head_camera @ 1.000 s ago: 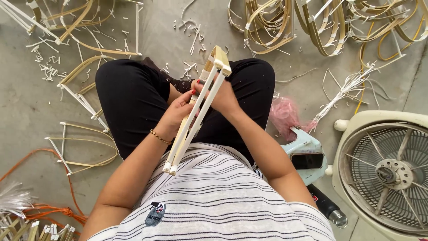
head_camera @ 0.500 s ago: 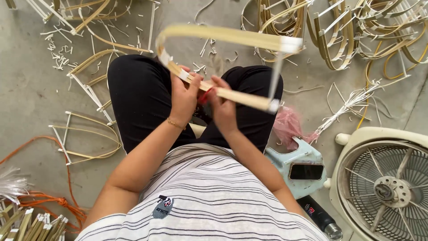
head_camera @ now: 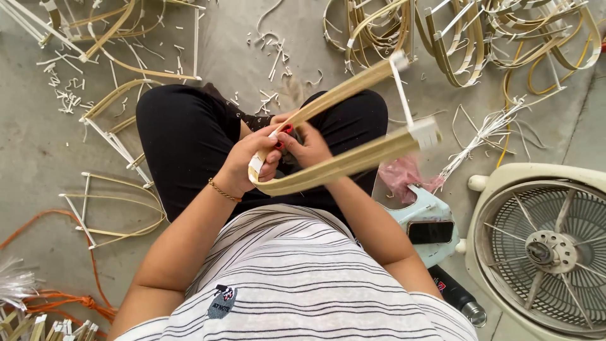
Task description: Assembling and securing bamboo strips into curved frames using tape and scissors.
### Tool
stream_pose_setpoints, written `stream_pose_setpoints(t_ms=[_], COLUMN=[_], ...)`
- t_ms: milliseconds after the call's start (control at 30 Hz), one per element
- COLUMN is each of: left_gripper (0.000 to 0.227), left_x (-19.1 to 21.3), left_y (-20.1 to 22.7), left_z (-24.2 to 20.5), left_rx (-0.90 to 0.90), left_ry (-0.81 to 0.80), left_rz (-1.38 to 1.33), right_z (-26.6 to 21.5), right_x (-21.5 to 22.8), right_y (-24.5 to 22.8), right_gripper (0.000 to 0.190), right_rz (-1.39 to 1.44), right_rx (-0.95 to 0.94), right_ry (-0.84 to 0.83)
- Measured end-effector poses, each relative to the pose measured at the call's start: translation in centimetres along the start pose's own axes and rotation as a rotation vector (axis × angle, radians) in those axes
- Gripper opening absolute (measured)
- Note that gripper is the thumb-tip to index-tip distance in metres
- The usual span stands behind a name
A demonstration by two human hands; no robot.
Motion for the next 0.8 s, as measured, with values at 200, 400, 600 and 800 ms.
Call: stream_pose_setpoints(t_ms=[200, 400, 600, 800], left_gripper=[0.049, 0.05, 0.048, 0.051], left_x=[-1.3, -0.6, 0.5, -0.1], left_y=[-0.5, -0.8, -2.3, -1.6], left_z=[-1.7, -1.2, -2.9, -1.7], left_rx=[0.002, -0.003, 0.037, 0.06], left_ry=[0.134, 0.198, 0.168, 0.233], left_rz=[-0.005, 0.067, 0.078, 0.069], right_z=[2.4, 1.7, 5.6, 3.9], right_x=[7.2, 3.3, 11.3, 4.5], right_y=[-0.1, 1.4, 1.9, 3.3], right_gripper=[0.031, 0.029, 0.02, 0.025], right_rz=[0.038, -0.213, 0.069, -0.379], right_rx=[0.01, 0.06, -0.029, 0.096], right_ry=[0.283, 0.18, 0.251, 0.044])
Point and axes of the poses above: each hand's wrist, its own z-axis towards the middle knuckle, its own x-axis out of the back of the hand, y = z × x, the point moved 8 cm from there along z, towards the middle knuckle, and after that the axes turned 9 degrees about -x, right-handed, at the moved point
